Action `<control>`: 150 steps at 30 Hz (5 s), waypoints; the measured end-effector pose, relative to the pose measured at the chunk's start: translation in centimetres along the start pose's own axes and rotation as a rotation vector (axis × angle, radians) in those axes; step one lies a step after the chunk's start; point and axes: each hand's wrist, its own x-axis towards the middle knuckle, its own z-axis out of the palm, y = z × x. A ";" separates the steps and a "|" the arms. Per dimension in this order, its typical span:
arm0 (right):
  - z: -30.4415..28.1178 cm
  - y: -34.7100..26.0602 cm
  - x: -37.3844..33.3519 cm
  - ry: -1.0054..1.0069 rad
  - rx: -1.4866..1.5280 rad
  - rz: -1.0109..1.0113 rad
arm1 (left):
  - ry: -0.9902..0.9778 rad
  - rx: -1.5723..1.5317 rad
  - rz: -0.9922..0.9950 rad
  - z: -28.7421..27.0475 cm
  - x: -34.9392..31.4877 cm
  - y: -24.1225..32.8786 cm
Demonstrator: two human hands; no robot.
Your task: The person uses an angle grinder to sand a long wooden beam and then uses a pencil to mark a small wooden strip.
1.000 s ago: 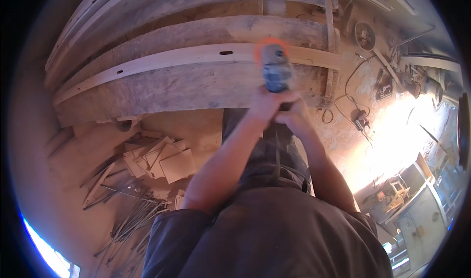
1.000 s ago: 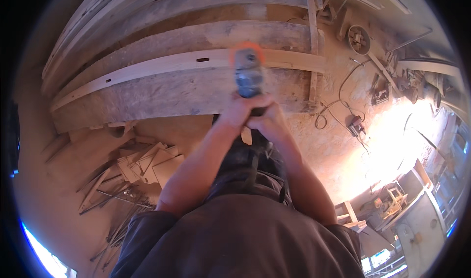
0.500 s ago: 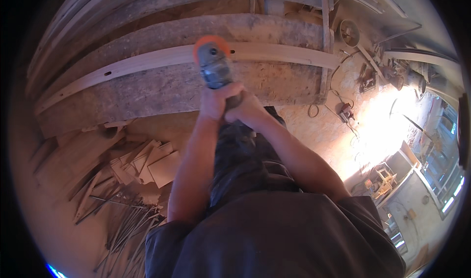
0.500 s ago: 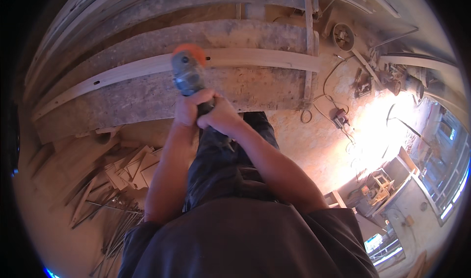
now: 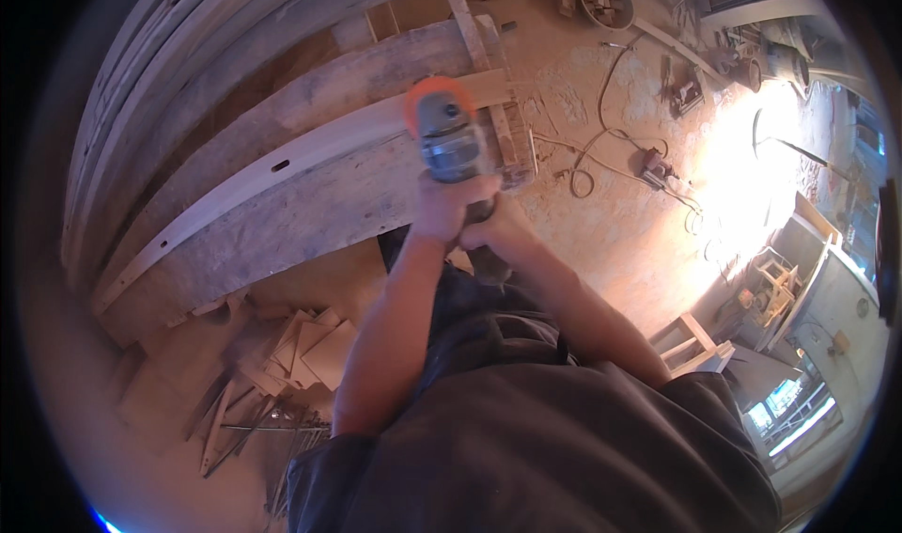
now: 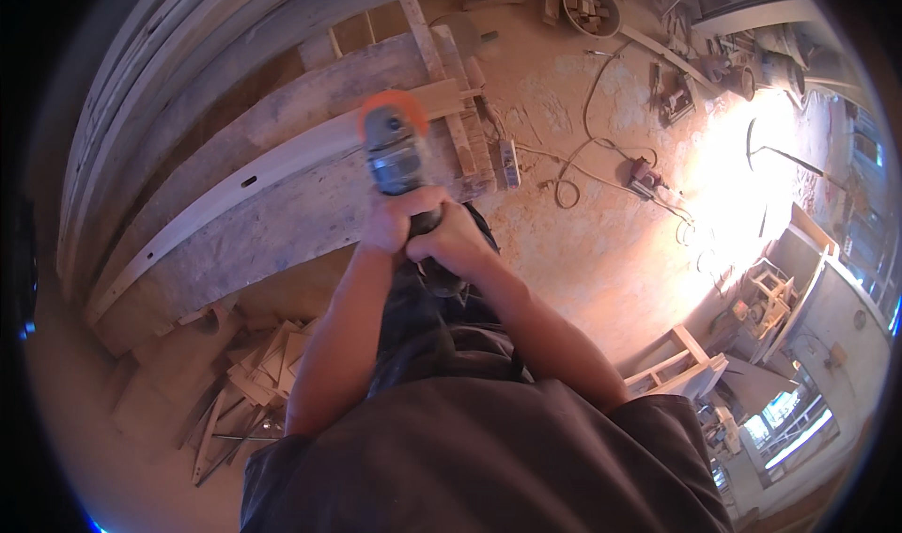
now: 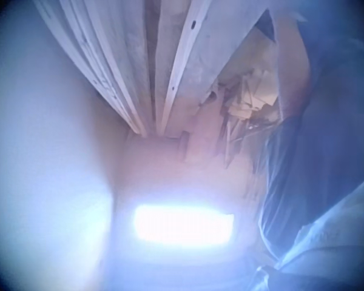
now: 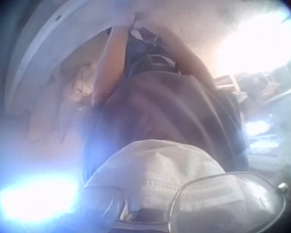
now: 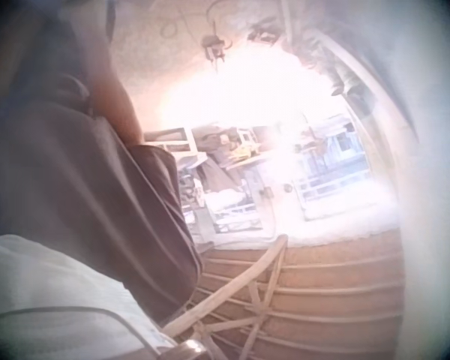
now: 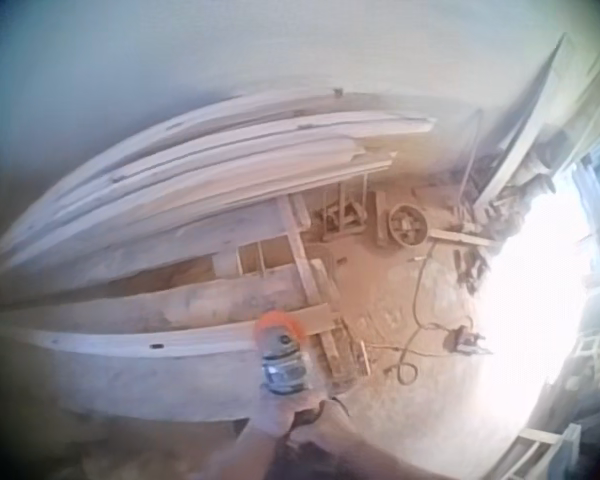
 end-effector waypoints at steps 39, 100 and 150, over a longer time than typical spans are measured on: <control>15.7 -2.7 3.6 -0.122 -0.262 -0.019 | 0.165 -0.026 0.075 -15.5 -3.0 5.8; -2.7 -1.1 -1.5 0.065 0.099 -0.082 | -0.054 0.101 -0.048 4.5 1.0 0.1; 43.0 -2.5 5.1 -0.271 -0.548 0.017 | 0.271 -0.351 0.108 -42.2 -11.3 9.1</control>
